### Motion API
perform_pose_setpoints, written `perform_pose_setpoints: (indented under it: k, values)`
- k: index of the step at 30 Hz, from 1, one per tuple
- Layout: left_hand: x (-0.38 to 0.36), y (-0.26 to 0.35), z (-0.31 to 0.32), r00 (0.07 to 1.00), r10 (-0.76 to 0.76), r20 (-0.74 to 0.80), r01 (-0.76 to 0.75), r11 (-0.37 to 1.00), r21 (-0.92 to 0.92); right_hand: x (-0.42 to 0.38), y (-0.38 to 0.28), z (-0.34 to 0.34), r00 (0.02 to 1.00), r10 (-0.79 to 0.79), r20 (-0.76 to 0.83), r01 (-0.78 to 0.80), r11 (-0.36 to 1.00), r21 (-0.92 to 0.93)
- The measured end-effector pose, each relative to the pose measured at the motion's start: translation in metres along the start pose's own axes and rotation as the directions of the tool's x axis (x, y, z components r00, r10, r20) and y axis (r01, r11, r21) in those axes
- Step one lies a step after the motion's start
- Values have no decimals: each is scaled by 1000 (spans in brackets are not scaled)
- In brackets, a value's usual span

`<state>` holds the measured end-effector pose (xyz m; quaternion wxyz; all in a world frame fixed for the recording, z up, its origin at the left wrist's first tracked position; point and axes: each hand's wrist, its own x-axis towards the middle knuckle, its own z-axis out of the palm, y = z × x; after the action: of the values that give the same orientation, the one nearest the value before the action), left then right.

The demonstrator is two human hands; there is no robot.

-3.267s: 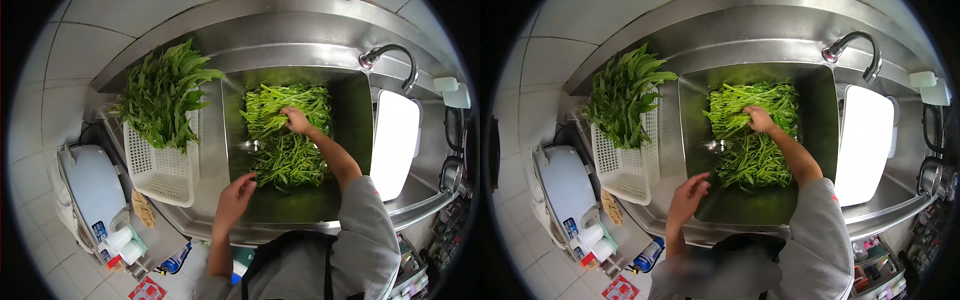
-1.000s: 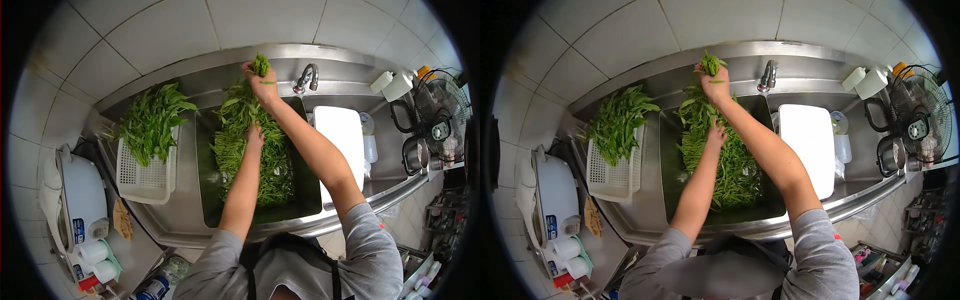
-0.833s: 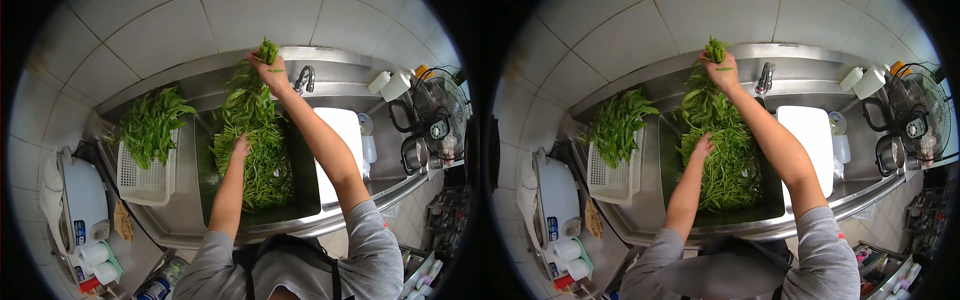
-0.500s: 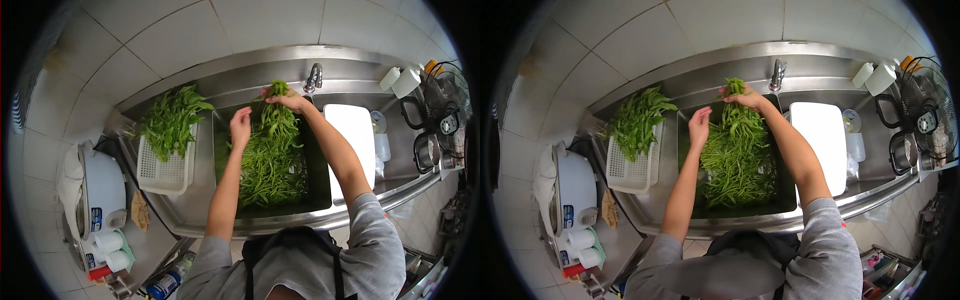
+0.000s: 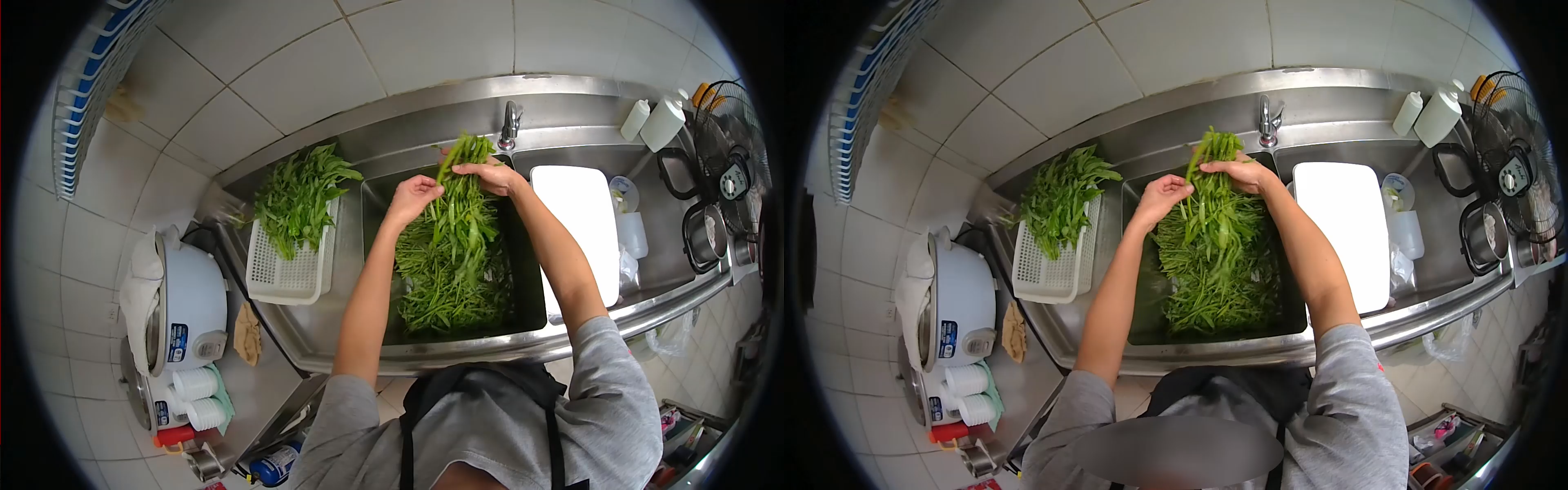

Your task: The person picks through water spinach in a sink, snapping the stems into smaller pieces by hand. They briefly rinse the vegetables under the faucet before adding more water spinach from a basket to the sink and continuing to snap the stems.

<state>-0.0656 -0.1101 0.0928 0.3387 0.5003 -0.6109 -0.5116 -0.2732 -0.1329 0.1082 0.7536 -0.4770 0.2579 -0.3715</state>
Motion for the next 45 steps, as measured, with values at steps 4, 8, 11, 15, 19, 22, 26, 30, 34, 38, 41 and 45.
perform_pose_setpoints:
  k: [4,8,11,15,19,22,26,30,34,38,41,45]
  values:
    - [-5,2,-14,997,-54,-52,55,998,13,-9,6,-17,993,82,-80,-94,983,-155]
    - [-3,-7,-30,981,-69,-183,68,998,-10,-16,24,-37,972,17,-233,-86,953,-292]
    - [-9,-6,-45,950,-73,-303,56,996,-65,-22,39,-57,954,-13,-299,-92,938,-335]
    - [-16,5,-64,957,-85,-277,68,995,-69,-29,42,-67,938,-38,-345,-92,932,-351]
    - [-16,7,-71,983,-134,-124,130,991,-41,-20,36,-66,941,-75,-329,-54,930,-365]
    - [-15,14,-61,985,-167,35,168,986,-14,-10,14,-38,956,-131,-263,7,904,-427]
    - [-12,13,-37,970,-164,177,169,986,-12,9,-6,-5,972,-170,-163,64,858,-509]
    - [-11,17,-17,938,-219,268,210,976,61,21,-11,7,988,-106,-116,38,877,-480]
    - [-15,16,-12,906,-243,346,237,970,60,21,-7,8,989,-64,-131,-2,893,-450]
    - [-30,9,-4,998,-57,-20,60,985,163,19,-2,5,981,-10,-195,-89,867,-490]
    - [-41,10,-7,947,42,-319,103,899,425,21,4,-5,966,20,-258,-149,857,-493]
    - [-55,-8,6,991,66,-118,20,795,606,22,13,-11,949,20,-315,-182,850,-494]
